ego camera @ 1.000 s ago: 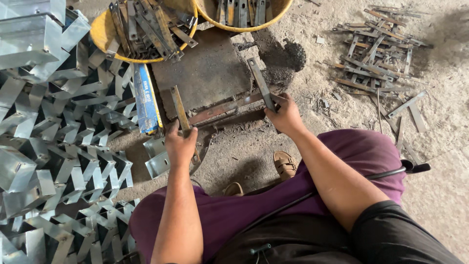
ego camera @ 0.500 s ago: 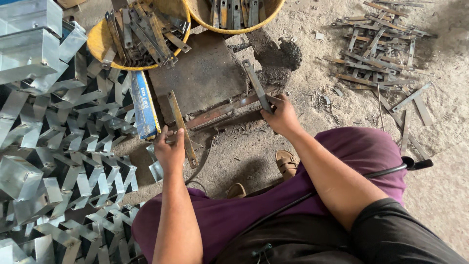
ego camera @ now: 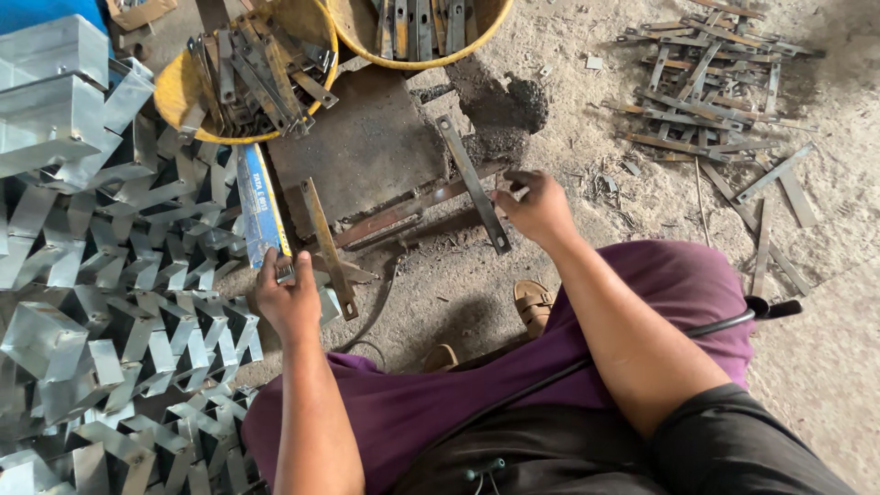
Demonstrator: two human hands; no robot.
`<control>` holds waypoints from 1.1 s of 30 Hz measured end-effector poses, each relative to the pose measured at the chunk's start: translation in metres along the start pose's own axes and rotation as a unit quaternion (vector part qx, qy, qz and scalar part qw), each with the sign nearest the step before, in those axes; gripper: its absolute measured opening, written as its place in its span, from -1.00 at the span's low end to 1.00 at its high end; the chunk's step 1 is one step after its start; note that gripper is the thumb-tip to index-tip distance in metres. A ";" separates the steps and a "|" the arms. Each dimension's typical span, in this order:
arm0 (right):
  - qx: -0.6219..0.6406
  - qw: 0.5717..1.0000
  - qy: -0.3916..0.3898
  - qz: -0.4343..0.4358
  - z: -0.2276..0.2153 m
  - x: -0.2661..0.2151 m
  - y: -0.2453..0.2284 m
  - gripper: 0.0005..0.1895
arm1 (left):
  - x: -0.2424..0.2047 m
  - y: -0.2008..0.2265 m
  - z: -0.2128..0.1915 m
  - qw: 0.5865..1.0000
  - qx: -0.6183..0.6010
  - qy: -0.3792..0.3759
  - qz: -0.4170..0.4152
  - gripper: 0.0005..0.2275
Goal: The person joins metal strips to a metal frame using a welding tool, picking up individual strips from a yellow basket and applying the welding rod to create sparks at the joints.
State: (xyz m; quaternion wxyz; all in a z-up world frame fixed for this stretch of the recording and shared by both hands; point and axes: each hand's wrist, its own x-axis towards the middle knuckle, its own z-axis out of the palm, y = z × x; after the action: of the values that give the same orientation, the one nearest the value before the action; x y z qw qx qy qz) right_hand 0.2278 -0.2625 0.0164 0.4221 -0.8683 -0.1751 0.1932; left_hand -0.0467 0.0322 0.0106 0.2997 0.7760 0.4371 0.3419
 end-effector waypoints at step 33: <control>0.510 0.858 0.037 0.041 -0.011 0.006 0.017 -0.51 | -0.138 0.091 0.060 0.911 0.000 -0.411 0.020 -0.54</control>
State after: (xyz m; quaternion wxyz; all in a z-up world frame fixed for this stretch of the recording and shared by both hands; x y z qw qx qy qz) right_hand 0.2403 -0.2773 0.0077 0.8036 -0.5445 -0.0004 0.2405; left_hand -0.0090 -0.1395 0.0078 0.4462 0.8564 0.2598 -0.0013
